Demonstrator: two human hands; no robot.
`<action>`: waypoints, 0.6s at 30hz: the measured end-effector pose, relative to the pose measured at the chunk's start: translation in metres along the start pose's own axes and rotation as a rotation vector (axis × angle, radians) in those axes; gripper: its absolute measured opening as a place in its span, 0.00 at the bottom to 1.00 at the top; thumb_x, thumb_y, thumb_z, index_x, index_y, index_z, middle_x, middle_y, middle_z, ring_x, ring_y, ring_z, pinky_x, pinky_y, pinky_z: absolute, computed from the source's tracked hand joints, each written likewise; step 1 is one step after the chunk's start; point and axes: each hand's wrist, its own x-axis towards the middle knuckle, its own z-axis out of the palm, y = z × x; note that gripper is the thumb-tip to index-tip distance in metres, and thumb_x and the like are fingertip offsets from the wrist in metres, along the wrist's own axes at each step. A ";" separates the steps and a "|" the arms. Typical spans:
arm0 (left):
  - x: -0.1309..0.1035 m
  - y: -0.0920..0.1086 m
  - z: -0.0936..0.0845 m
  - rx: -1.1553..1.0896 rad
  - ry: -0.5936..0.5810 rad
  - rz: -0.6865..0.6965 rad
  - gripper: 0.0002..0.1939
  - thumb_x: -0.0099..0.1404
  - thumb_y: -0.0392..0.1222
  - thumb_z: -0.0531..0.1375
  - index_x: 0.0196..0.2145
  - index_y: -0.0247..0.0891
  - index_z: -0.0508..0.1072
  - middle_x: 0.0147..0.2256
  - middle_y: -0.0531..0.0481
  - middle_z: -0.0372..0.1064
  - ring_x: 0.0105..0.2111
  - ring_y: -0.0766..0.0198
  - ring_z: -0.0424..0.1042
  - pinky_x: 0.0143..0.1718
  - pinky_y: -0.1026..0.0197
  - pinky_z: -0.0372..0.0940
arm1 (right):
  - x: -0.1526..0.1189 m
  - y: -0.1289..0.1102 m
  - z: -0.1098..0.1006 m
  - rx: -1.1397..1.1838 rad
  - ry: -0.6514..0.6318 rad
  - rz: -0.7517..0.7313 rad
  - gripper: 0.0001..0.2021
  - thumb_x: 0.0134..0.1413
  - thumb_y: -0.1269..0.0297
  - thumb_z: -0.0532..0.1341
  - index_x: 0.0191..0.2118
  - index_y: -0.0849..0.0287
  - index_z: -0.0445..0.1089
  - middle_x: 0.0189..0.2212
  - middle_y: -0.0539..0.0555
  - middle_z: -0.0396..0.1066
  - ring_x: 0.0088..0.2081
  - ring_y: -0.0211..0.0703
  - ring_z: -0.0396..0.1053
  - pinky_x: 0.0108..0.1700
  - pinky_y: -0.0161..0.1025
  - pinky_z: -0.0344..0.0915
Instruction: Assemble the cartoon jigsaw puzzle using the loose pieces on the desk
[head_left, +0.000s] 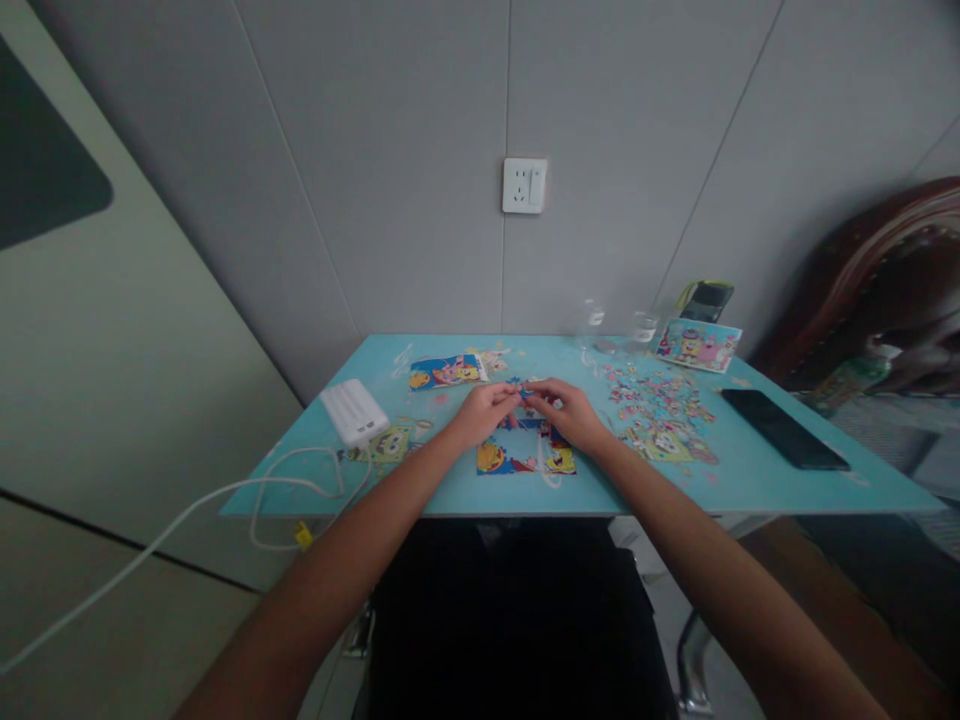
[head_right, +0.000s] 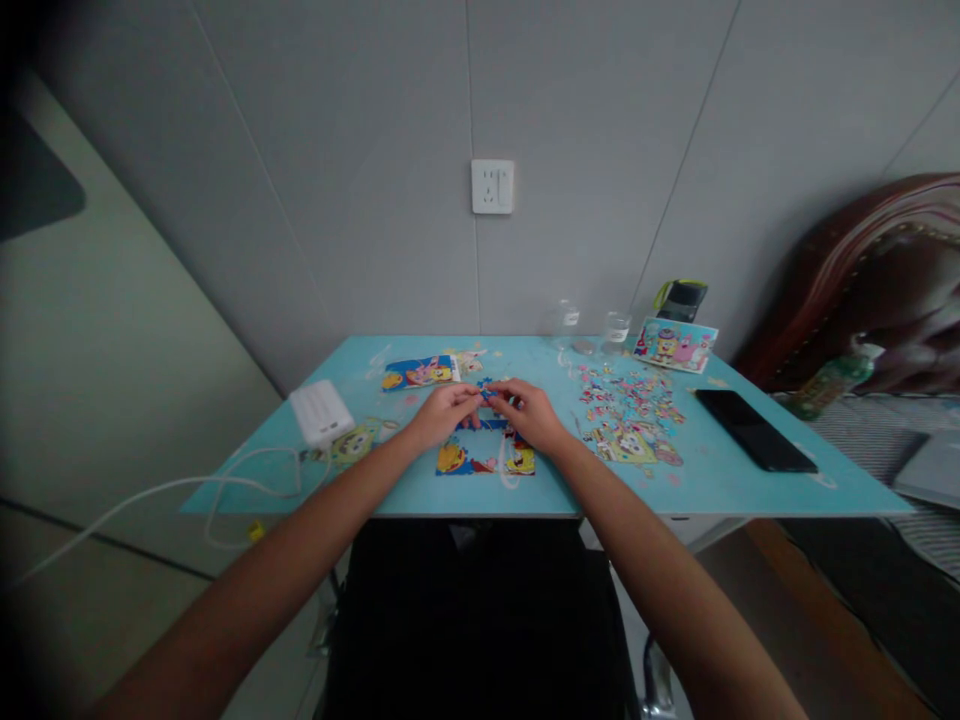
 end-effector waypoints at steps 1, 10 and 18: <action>0.000 0.001 -0.001 0.021 -0.001 0.009 0.18 0.73 0.48 0.61 0.55 0.36 0.70 0.52 0.43 0.70 0.46 0.56 0.74 0.46 0.49 0.73 | 0.000 0.000 0.000 0.002 -0.001 -0.002 0.14 0.64 0.56 0.62 0.48 0.56 0.78 0.39 0.56 0.77 0.38 0.44 0.72 0.40 0.41 0.67; -0.006 0.012 -0.003 0.230 0.024 0.090 0.18 0.72 0.49 0.61 0.54 0.36 0.71 0.52 0.44 0.70 0.47 0.55 0.74 0.48 0.48 0.72 | -0.001 0.000 -0.001 0.003 -0.025 0.037 0.14 0.64 0.52 0.61 0.43 0.57 0.78 0.39 0.56 0.79 0.38 0.45 0.74 0.40 0.41 0.68; -0.005 0.005 -0.008 0.401 0.067 0.114 0.17 0.73 0.48 0.61 0.54 0.36 0.71 0.52 0.43 0.70 0.47 0.56 0.74 0.48 0.49 0.72 | -0.001 -0.006 -0.001 0.009 -0.021 0.090 0.15 0.61 0.53 0.63 0.44 0.58 0.79 0.39 0.56 0.80 0.37 0.45 0.74 0.41 0.42 0.69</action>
